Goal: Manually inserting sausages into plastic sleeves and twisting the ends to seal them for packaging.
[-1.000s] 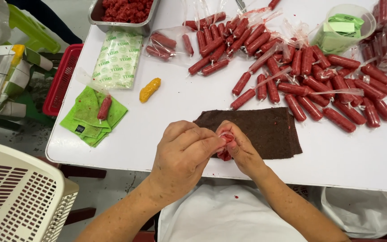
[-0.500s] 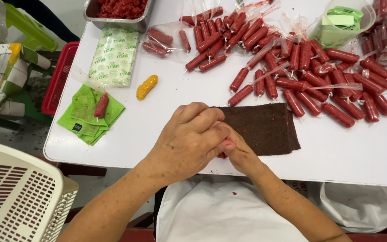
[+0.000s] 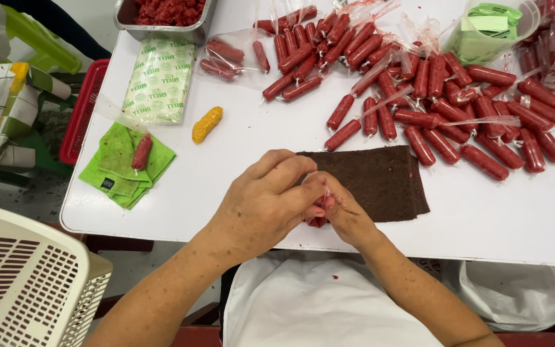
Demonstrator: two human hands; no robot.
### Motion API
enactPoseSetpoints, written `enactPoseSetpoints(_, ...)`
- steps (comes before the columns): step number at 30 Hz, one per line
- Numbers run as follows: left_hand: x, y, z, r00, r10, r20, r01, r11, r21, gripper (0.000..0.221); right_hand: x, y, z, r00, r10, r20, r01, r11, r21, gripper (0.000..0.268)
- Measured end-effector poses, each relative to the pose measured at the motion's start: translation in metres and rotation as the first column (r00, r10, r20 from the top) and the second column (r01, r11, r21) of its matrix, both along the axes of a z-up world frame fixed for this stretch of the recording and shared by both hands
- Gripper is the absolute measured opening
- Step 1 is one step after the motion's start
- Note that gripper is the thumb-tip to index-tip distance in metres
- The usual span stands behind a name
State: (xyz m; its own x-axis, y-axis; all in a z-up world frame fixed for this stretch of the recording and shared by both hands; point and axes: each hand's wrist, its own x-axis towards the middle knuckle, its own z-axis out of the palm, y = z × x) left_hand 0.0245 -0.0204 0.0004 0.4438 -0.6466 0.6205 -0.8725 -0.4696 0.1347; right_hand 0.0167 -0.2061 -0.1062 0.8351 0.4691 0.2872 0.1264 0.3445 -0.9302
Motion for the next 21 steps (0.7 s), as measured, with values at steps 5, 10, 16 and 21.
enactPoseSetpoints(5, 0.006, 0.002, 0.011, 0.99, -0.138, 0.003, 0.138, 0.99, -0.015, 0.018, 0.002, -0.005, 0.006, 0.999, -0.011, 0.04, 0.015, 0.996, -0.09, 0.049)
enactPoseSetpoints(10, 0.011, 0.012, 0.003, 0.995, -0.104, 0.008, 0.102, 0.984, 0.149, 0.013, 0.007, -0.007, 0.021, 0.98, -0.016, 0.2, 0.049, 0.986, -0.159, 0.048)
enactPoseSetpoints(16, 0.009, 0.02, 0.01, 0.975, -0.068, -0.21, 0.083, 0.994, 0.064, 0.039, 0.011, -0.015, 0.001, 0.979, -0.112, 0.171, 0.145, 0.971, -0.188, 0.043)
enactPoseSetpoints(21, 0.01, 0.014, 0.018, 0.932, 0.032, -0.36, -0.072, 0.992, -0.1, 0.018, 0.007, -0.011, 0.004, 0.997, -0.068, 0.028, 0.07, 0.996, -0.062, 0.052)
